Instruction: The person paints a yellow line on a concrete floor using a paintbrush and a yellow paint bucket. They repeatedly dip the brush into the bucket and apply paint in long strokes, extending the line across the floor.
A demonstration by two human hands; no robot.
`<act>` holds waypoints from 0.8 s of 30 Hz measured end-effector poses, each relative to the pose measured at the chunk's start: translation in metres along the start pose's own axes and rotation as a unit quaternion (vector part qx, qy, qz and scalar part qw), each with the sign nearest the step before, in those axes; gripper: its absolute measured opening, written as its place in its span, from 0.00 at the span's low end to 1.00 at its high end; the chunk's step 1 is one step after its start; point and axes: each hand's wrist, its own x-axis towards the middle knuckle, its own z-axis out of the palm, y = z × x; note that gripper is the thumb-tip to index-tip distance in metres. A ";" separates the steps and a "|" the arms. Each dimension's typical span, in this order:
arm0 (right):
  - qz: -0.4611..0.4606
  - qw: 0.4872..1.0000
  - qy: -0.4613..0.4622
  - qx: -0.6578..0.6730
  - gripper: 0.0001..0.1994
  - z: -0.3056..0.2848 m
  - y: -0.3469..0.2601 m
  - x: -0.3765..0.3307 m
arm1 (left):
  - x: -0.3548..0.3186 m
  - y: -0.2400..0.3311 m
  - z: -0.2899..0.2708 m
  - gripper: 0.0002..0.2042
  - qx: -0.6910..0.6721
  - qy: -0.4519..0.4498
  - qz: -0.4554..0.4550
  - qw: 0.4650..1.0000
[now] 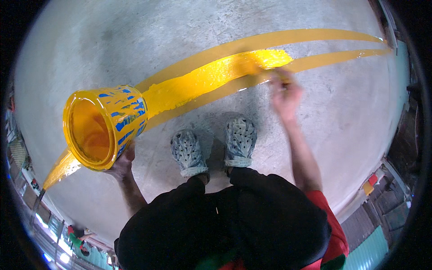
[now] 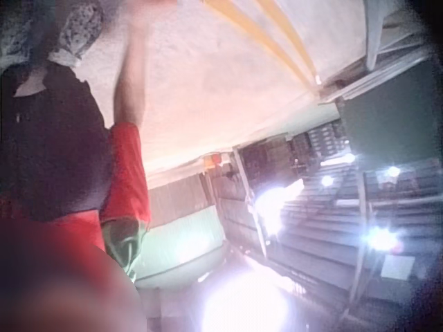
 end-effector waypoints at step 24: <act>-0.018 0.932 0.198 -0.304 0.08 -0.115 0.064 0.099 | 0.037 -0.007 0.042 0.57 0.042 -0.072 0.142 0.986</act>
